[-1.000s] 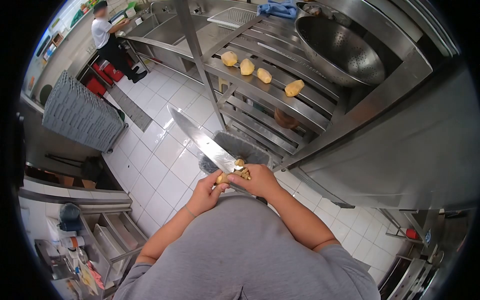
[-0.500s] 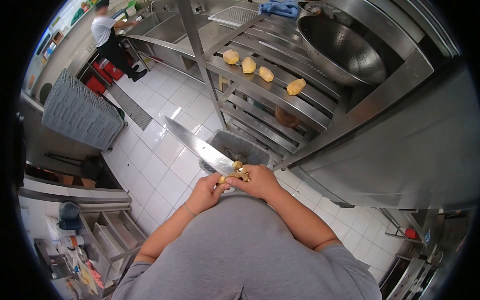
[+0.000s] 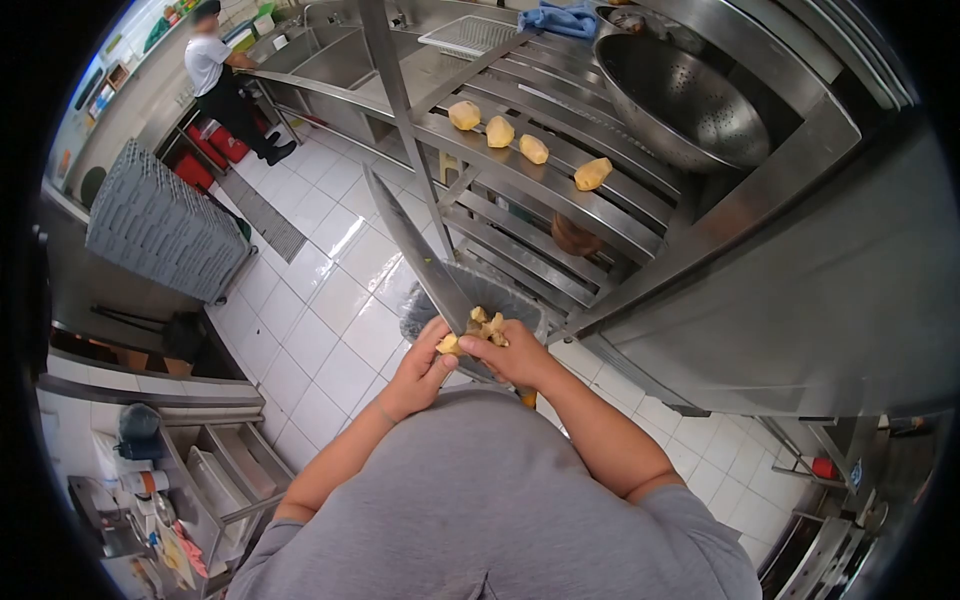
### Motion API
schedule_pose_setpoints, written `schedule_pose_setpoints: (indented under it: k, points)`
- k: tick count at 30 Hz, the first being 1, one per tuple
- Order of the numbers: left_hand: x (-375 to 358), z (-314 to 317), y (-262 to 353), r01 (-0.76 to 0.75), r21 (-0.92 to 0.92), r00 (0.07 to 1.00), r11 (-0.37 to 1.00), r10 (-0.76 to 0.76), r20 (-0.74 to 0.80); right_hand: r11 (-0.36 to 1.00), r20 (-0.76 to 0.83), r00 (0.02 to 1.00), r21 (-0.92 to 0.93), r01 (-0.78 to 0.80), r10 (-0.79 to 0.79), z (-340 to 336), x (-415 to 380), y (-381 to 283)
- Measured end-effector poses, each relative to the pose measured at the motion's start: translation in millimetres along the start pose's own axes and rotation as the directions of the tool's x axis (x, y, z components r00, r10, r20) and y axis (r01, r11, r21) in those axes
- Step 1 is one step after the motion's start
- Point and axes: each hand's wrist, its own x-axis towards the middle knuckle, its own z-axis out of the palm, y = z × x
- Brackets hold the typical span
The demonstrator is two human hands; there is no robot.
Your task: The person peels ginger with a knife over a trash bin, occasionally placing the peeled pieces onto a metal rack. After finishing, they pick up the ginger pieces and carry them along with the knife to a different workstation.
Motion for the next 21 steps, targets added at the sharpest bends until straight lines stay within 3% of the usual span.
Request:
schedule_pose_setpoints:
  k: [2, 5, 9, 12, 14, 17, 21]
  points:
    - [-4.2, 4.6, -4.2, 0.208, -0.276, 0.978, 0.938, -0.196, 0.07, 0.999, -0.015, 1.0, -0.036, 0.023, -0.024, 3.5, -1.1, -2.4]
    - [-4.1, 1.0, 1.0, 0.178, -0.14, 0.982, 0.974, -0.166, 0.089, 0.993, -0.041, 0.999, -0.113, 0.023, -0.028, 5.3, -4.0, -9.6]
    - [-8.7, -0.3, -3.1, 0.214, -0.126, 0.973, 0.969, -0.2, 0.112, 0.984, -0.014, 1.0, -0.176, 0.02, -0.023, 5.1, -2.7, -9.3]
    - [-12.5, -1.0, -6.5, 0.292, -0.165, 0.95, 0.942, -0.266, 0.164, 0.954, -0.04, 0.993, -0.284, 0.094, -0.11, 3.7, -5.1, -11.4]
    - [-11.3, -1.3, 1.5, 0.377, -0.367, 0.926, 0.851, -0.33, 0.185, 0.951, -0.036, 0.995, -0.299, 0.077, -0.092, 0.7, -6.9, -16.5]
    - [-9.4, -9.4, -1.1, 0.494, -0.4, 0.868, 0.772, -0.412, 0.277, 0.94, -0.042, 0.995, -0.333, 0.071, -0.09, -4.1, -5.1, -19.3]
    - [-4.8, -8.4, 9.5, 0.529, -0.499, 0.848, 0.686, -0.451, 0.279, 0.915, -0.054, 0.988, -0.388, 0.111, -0.143, -7.8, -1.7, -17.7]
